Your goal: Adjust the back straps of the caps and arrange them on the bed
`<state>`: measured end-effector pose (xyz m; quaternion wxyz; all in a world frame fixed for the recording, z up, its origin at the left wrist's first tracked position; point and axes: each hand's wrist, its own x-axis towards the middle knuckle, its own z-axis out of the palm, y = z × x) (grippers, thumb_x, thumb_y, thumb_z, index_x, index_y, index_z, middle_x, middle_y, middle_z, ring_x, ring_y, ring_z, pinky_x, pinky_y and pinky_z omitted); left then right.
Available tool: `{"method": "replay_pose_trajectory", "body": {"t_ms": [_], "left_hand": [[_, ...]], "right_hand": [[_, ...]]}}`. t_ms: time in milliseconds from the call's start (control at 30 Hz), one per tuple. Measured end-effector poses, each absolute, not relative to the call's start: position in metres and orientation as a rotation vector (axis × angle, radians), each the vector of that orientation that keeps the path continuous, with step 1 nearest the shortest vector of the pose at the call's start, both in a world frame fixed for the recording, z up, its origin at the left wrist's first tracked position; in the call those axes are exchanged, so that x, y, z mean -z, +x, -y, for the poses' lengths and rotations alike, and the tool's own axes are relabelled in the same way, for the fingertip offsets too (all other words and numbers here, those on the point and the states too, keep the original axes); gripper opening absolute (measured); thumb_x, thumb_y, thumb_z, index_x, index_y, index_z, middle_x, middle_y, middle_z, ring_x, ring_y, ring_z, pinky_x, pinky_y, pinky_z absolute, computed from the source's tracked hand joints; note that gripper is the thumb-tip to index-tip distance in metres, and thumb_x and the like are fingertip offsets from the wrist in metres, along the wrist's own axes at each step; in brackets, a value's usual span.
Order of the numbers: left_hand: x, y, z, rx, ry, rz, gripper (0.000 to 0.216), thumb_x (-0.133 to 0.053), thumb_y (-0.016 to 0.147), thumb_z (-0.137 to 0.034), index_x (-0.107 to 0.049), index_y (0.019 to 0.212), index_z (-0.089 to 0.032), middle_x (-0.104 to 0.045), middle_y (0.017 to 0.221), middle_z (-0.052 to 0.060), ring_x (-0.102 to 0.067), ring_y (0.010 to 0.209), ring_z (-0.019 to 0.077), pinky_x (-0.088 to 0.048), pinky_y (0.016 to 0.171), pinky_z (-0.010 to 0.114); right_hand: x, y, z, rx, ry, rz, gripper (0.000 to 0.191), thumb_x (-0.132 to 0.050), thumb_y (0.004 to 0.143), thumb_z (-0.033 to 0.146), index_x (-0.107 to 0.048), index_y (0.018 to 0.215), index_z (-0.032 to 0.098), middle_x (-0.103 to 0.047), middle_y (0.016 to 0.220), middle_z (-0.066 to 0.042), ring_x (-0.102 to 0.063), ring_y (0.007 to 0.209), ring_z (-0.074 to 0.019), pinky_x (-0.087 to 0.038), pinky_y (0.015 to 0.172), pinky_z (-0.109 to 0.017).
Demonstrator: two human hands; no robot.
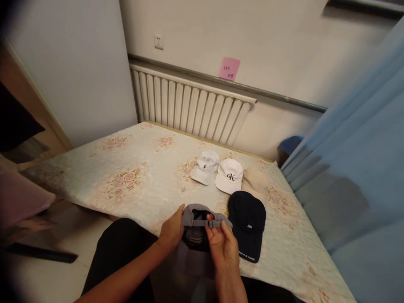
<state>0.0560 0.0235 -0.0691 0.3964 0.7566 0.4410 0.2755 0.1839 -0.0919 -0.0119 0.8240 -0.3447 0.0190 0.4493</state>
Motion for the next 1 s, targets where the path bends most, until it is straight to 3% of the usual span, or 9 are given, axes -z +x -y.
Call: {"method": "replay_pose_trajectory", "body": {"t_ms": [133, 300, 433, 667, 1000], "left_hand": [[0.054, 0.049, -0.028, -0.825, 1.681, -0.939, 0.039, -0.046, 0.078, -0.02, -0.058, 0.115, -0.021, -0.068, 0.107, 0.009, -0.059, 0.104, 0.0261, -0.041, 0.094, 0.037], [0.042, 0.048, -0.02, -0.9, 1.57, -0.766, 0.027, -0.049, 0.078, -0.025, -0.062, 0.102, -0.022, -0.07, 0.101, 0.005, -0.06, 0.098, 0.0233, -0.043, 0.092, 0.034], [0.031, 0.049, -0.014, -0.888, 1.617, -0.781, 0.03, -0.045, 0.081, -0.026, -0.062, 0.105, -0.02, -0.069, 0.106, 0.006, -0.06, 0.101, 0.0224, -0.043, 0.092, 0.033], [0.015, 0.049, -0.001, -0.777, 1.736, -0.803, 0.038, -0.042, 0.083, -0.026, -0.057, 0.118, -0.019, -0.066, 0.115, 0.007, -0.058, 0.107, 0.0228, -0.041, 0.095, 0.034], [0.029, 0.044, -0.017, -0.749, 1.782, -0.832, 0.035, -0.041, 0.078, -0.018, -0.06, 0.108, -0.02, -0.07, 0.102, 0.006, -0.062, 0.097, 0.0218, -0.043, 0.087, 0.031]], "right_hand": [[0.016, 0.19, 0.096, -0.837, -0.677, -0.119, 0.019, -0.066, 0.068, 0.01, -0.061, 0.08, 0.024, -0.072, 0.087, 0.003, -0.068, 0.09, -0.016, -0.055, 0.084, -0.036], [0.016, 0.184, 0.098, -0.82, -0.653, 0.041, 0.031, -0.064, 0.06, 0.004, -0.063, 0.083, 0.024, -0.071, 0.093, 0.002, -0.065, 0.099, -0.0203, -0.051, 0.092, -0.044], [0.019, 0.183, 0.094, -0.773, -0.695, 0.097, 0.039, -0.067, 0.059, 0.002, -0.064, 0.091, 0.024, -0.071, 0.095, 0.001, -0.065, 0.1, -0.0167, -0.049, 0.096, -0.035], [0.026, 0.192, 0.083, -0.749, -0.694, 0.037, 0.025, -0.073, 0.062, 0.011, -0.067, 0.084, 0.02, -0.072, 0.092, -0.001, -0.067, 0.091, -0.0153, -0.057, 0.076, -0.024], [0.029, 0.19, 0.086, -0.424, -1.097, 0.439, 0.029, -0.064, 0.069, 0.025, -0.07, 0.097, 0.024, -0.072, 0.089, -0.005, -0.067, 0.083, -0.0235, -0.055, 0.075, -0.042]]}}
